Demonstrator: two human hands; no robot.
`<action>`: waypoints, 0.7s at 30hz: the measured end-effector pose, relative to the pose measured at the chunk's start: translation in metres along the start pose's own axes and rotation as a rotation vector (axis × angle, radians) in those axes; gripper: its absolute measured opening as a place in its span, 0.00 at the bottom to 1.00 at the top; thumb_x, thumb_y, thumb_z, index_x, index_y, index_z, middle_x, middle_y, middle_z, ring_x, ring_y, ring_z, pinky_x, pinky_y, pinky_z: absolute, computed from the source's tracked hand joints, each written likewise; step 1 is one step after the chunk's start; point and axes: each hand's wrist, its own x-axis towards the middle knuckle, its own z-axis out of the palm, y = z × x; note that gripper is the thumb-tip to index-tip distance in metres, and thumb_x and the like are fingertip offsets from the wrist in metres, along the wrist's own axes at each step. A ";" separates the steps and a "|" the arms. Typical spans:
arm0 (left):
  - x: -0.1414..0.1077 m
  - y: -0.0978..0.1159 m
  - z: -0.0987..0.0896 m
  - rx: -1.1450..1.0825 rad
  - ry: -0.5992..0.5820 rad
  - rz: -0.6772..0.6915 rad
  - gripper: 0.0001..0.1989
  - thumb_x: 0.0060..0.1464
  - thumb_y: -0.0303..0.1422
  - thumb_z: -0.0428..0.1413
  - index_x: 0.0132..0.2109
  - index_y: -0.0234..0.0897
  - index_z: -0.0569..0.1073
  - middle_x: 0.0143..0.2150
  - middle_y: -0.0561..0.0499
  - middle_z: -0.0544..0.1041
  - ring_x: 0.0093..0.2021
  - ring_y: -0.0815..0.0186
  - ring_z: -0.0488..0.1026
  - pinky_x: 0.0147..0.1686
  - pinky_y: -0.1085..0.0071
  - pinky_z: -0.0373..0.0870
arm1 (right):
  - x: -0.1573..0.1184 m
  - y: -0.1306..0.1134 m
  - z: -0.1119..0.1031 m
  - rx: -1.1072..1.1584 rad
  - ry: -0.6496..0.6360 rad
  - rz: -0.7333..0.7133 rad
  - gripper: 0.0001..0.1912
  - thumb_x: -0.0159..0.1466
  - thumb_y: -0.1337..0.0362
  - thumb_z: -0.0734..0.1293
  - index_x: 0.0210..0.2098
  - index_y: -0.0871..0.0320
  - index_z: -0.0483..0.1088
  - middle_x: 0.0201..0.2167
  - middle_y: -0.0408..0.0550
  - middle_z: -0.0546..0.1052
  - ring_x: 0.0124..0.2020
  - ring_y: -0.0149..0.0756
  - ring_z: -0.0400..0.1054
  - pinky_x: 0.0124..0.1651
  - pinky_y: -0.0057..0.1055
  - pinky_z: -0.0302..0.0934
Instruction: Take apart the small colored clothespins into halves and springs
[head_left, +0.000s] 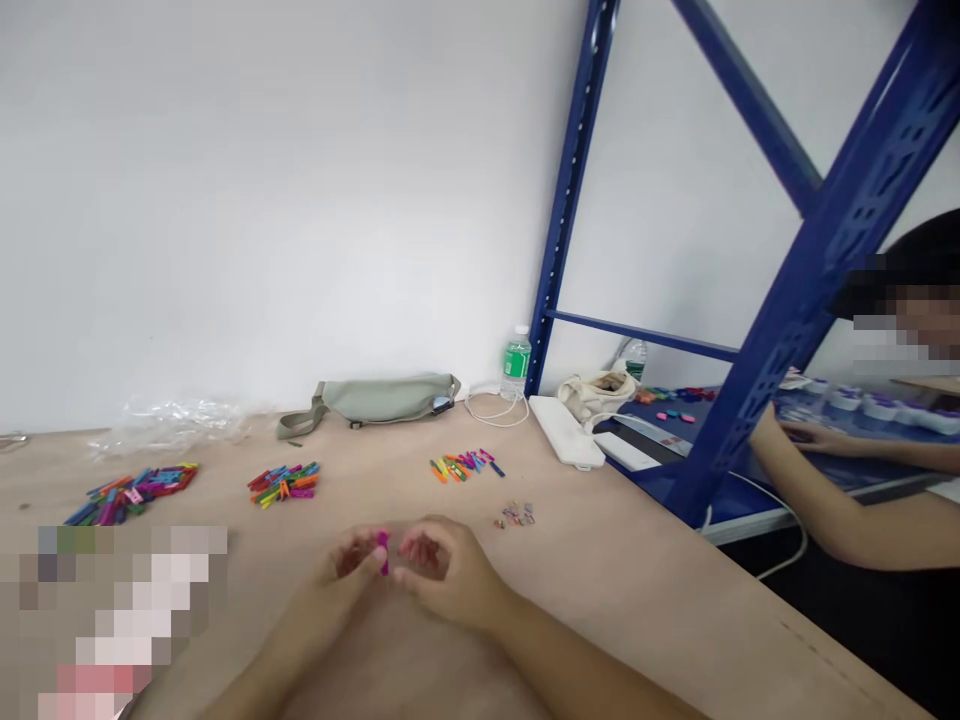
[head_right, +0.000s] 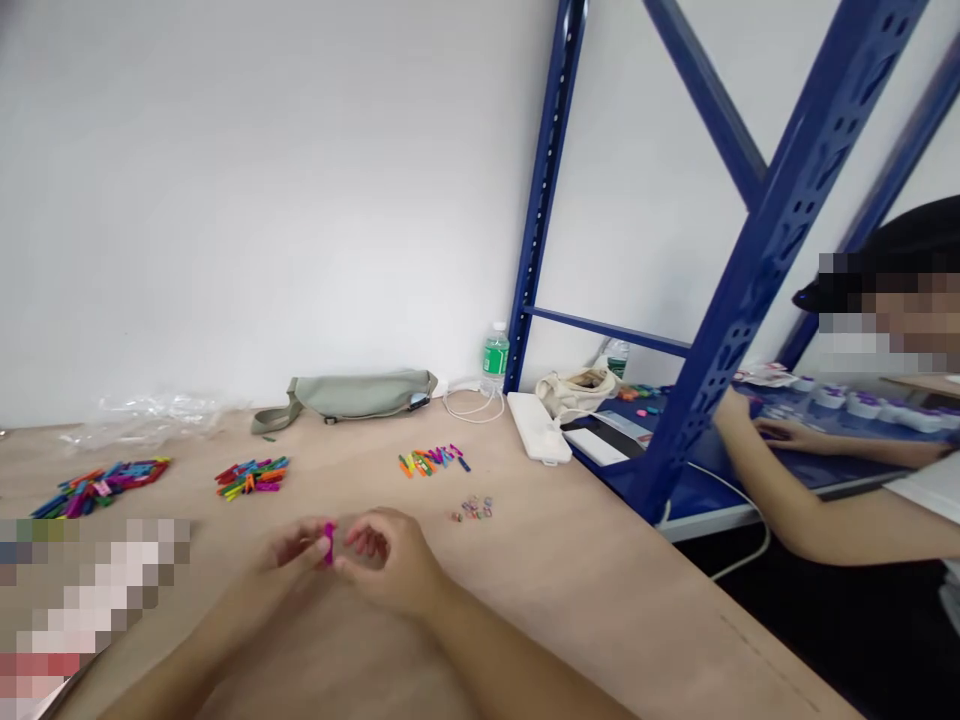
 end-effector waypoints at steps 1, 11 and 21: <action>-0.008 0.001 0.002 -0.097 -0.028 -0.028 0.15 0.47 0.39 0.52 0.42 0.38 0.71 0.34 0.48 0.75 0.35 0.62 0.70 0.35 0.69 0.65 | -0.001 -0.003 0.001 0.018 -0.038 -0.009 0.07 0.50 0.64 0.67 0.28 0.60 0.68 0.25 0.43 0.69 0.27 0.29 0.62 0.29 0.23 0.57; -0.014 0.010 -0.008 -0.414 -0.155 -0.166 0.09 0.41 0.33 0.59 0.33 0.37 0.75 0.33 0.49 0.78 0.38 0.61 0.72 0.43 0.66 0.64 | -0.004 -0.006 0.007 0.076 -0.207 0.042 0.09 0.56 0.60 0.62 0.27 0.60 0.66 0.23 0.41 0.67 0.25 0.27 0.60 0.28 0.22 0.55; -0.015 0.005 -0.006 -0.357 -0.091 -0.173 0.14 0.44 0.36 0.57 0.40 0.37 0.74 0.38 0.49 0.77 0.39 0.62 0.70 0.42 0.68 0.64 | -0.004 -0.010 0.008 -0.013 -0.227 0.033 0.11 0.59 0.60 0.59 0.25 0.60 0.63 0.21 0.40 0.65 0.23 0.26 0.57 0.26 0.21 0.51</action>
